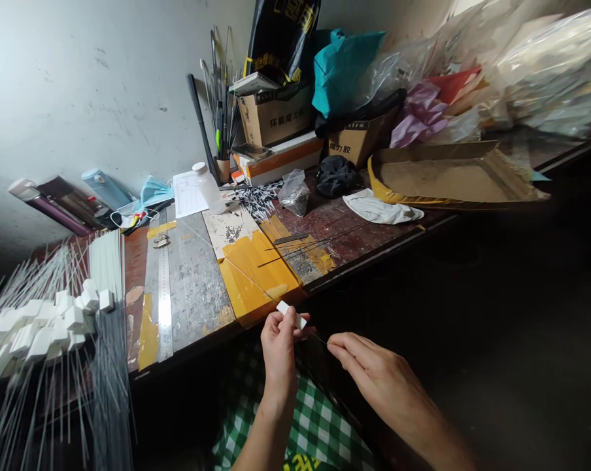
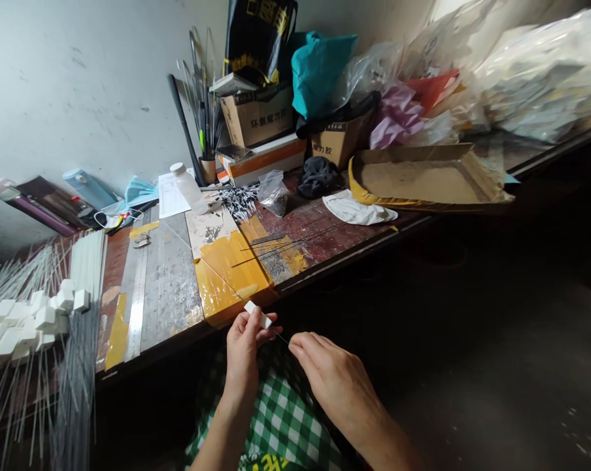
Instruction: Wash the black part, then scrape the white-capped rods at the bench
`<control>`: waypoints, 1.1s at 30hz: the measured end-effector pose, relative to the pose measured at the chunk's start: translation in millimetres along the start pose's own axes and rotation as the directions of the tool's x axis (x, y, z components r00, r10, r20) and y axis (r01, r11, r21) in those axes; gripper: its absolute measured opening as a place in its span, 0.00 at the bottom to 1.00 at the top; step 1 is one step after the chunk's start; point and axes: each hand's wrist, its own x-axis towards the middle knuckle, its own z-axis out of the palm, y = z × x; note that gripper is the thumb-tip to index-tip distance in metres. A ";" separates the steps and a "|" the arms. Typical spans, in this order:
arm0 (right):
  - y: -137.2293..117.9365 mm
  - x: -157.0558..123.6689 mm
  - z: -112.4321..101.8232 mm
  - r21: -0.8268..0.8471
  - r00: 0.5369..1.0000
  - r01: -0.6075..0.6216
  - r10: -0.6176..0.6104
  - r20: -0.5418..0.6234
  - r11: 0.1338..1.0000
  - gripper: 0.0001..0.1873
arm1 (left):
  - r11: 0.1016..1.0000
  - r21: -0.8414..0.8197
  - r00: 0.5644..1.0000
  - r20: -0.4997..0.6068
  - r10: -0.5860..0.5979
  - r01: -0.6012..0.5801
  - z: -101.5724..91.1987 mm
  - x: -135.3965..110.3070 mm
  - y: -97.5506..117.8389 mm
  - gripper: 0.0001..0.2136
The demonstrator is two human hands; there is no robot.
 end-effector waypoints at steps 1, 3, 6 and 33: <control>-0.1 -0.3 0.3 0.009 1.000 -0.008 0.008 0.018 1.000 0.11 | 1.000 0.000 1.000 -0.003 0.001 -0.001 0.1 -0.7 0.0 0.19; -0.2 -0.3 2.0 0.026 0.999 -0.037 0.036 0.038 0.999 0.10 | 1.000 0.000 1.000 -0.007 0.008 -0.008 0.2 -1.3 0.1 0.19; -0.2 0.3 6.4 0.056 0.998 -0.067 0.065 0.026 0.996 0.08 | 1.000 0.002 1.000 -0.009 0.016 -0.016 -1.1 -0.2 -0.5 0.18; 29.0 -41.6 14.3 0.314 0.975 -0.221 0.217 0.048 0.923 0.12 | 0.994 0.001 0.994 0.017 0.107 -0.107 -3.7 -10.8 3.6 0.15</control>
